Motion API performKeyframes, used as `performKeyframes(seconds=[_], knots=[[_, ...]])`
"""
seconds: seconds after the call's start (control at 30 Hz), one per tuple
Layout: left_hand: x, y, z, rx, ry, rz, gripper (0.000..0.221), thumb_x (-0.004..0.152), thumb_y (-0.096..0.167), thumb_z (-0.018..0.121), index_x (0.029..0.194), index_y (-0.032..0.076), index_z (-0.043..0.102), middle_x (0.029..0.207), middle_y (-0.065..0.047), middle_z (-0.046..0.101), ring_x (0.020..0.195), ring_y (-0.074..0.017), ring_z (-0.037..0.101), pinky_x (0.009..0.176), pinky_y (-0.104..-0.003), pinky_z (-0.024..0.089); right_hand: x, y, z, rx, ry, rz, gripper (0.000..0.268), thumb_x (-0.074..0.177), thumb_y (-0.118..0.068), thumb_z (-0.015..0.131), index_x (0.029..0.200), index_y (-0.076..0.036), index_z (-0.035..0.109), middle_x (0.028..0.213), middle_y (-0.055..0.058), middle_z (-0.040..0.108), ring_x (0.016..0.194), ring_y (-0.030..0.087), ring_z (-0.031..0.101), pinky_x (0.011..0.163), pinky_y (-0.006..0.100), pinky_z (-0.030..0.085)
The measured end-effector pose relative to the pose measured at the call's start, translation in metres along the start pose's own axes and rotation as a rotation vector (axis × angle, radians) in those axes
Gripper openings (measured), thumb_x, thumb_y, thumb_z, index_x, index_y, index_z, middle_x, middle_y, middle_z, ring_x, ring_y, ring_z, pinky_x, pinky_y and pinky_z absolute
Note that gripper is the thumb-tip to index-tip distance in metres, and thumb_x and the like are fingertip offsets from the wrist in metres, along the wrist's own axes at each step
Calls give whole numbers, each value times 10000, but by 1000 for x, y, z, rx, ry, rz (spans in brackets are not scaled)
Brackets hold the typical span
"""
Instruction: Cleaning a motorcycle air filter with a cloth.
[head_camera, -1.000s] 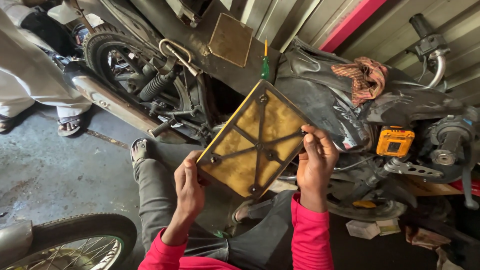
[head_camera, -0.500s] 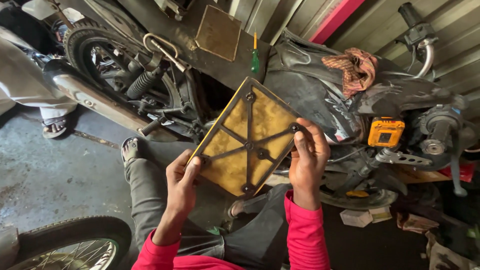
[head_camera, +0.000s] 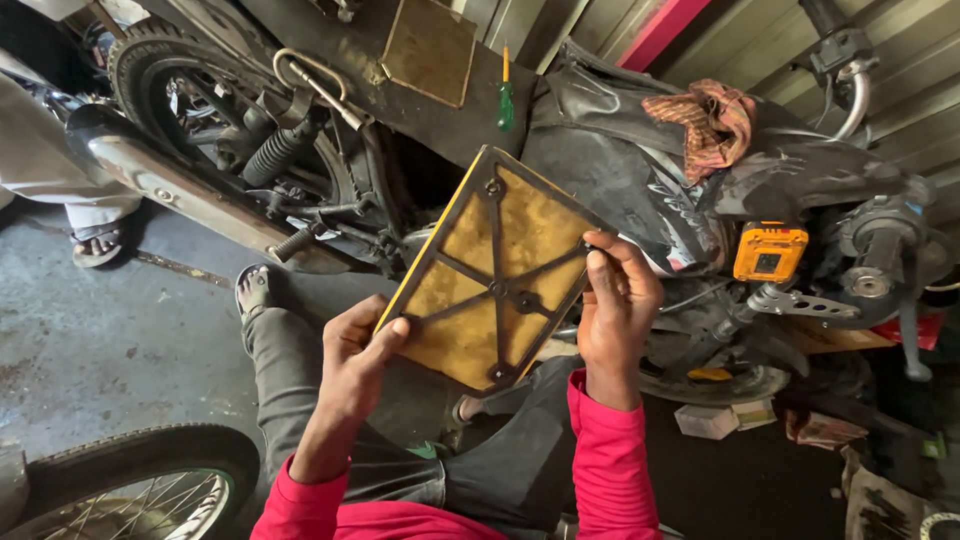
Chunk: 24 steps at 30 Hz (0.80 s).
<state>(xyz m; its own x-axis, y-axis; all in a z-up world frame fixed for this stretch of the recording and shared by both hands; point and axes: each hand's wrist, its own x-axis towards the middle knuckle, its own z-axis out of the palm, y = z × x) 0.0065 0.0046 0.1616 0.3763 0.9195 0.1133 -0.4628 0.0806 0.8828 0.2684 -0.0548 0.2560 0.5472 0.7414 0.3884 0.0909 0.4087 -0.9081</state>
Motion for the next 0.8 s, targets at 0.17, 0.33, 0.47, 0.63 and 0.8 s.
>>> performKeyframes(seconds=[0.17, 0.33, 0.47, 0.63, 0.8], knots=[[-1, -8, 2, 9, 43, -53, 277, 972, 195, 692, 781, 48, 555, 731, 86, 451, 681, -27, 369, 584, -237, 272, 4, -5, 6, 24, -37, -3, 184, 1041, -65, 676, 1199, 29, 679, 1021, -21, 661, 836, 14, 533, 735, 181, 422], [-3, -10, 18, -88, 147, 90, 272, 1053, 209, 567, 833, 49, 571, 789, 75, 483, 724, -26, 378, 622, -232, 287, 9, -6, 8, 42, -49, 59, 218, 1037, -68, 676, 1228, 34, 683, 973, -16, 610, 841, 29, 543, 751, 191, 444], [-8, -23, 22, -73, 218, 165, 288, 1080, 230, 520, 887, 19, 556, 830, 60, 477, 764, -42, 386, 656, -238, 296, 7, -34, 37, -251, -3, -146, 277, 1025, -87, 657, 1287, -3, 631, 1192, 2, 603, 1082, 67, 570, 921, 239, 475], [-12, -29, 36, 78, 362, 307, 442, 1107, 392, 504, 970, -22, 579, 827, 59, 444, 757, -52, 365, 646, -244, 282, -28, -45, 58, -542, -18, -525, 152, 998, -73, 686, 1134, -82, 618, 1234, 42, 621, 1178, 131, 609, 985, 310, 526], [-14, -11, 54, 335, 392, 435, 747, 1087, 672, 345, 980, -13, 626, 791, 4, 489, 688, -81, 432, 619, -270, 326, -53, -72, 93, -893, -389, -708, 281, 835, -153, 837, 1086, -97, 723, 1078, 11, 717, 1013, 195, 638, 967, 374, 433]])
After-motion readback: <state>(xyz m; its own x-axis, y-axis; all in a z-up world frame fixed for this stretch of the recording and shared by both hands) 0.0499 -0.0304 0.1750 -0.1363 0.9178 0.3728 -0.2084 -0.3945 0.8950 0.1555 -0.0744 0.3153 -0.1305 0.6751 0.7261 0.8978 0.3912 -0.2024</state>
